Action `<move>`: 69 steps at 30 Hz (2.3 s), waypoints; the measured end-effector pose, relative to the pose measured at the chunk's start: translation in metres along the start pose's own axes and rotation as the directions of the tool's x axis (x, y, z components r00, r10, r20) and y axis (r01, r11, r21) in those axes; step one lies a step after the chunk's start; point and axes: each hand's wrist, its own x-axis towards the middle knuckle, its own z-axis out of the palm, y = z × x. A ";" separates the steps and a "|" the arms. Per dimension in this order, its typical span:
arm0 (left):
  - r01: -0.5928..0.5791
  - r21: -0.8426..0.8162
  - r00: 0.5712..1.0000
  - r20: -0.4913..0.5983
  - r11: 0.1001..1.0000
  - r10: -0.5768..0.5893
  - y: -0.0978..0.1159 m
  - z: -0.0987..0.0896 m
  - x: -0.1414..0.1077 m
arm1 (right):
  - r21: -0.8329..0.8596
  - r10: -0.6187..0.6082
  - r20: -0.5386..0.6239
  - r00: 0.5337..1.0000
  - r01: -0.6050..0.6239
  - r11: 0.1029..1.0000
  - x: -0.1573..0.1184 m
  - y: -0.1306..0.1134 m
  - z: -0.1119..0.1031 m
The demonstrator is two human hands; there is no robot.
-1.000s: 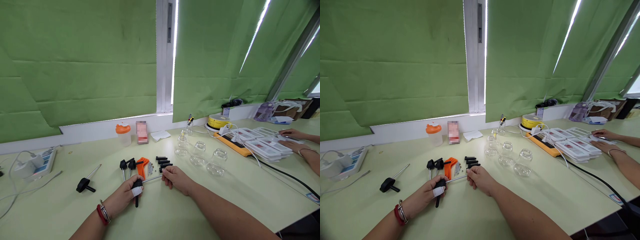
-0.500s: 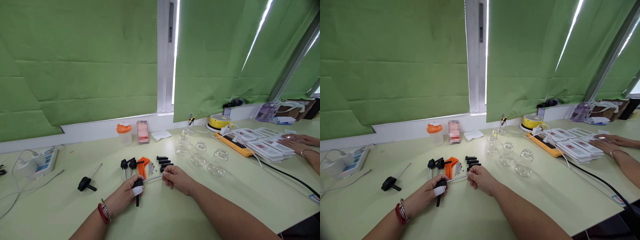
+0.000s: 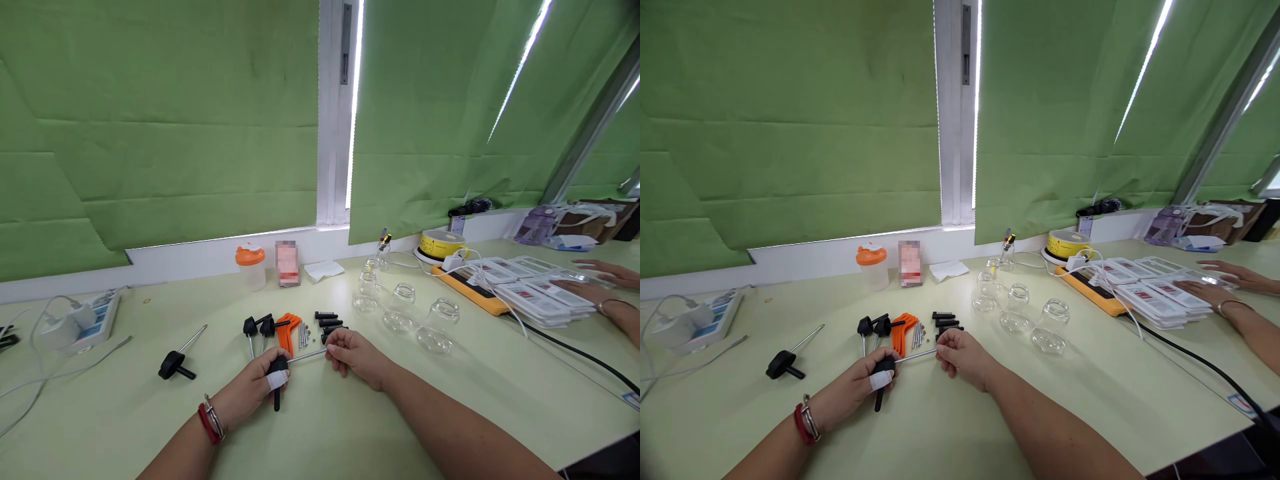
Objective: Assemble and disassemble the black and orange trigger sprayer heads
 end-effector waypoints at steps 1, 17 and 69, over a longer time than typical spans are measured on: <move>0.001 0.000 1.000 0.001 1.000 -0.001 0.000 0.000 0.000 | 0.011 -0.004 0.007 1.000 0.004 1.000 -0.001 0.000 0.000; 0.011 0.007 1.000 -0.003 1.000 -0.011 0.004 0.002 -0.001 | -0.074 0.021 0.032 0.999 -0.018 0.997 0.000 0.003 -0.002; 0.016 0.022 1.000 0.011 1.000 -0.016 0.001 -0.001 -0.002 | -0.095 0.021 0.036 0.999 -0.018 0.995 0.001 0.005 -0.002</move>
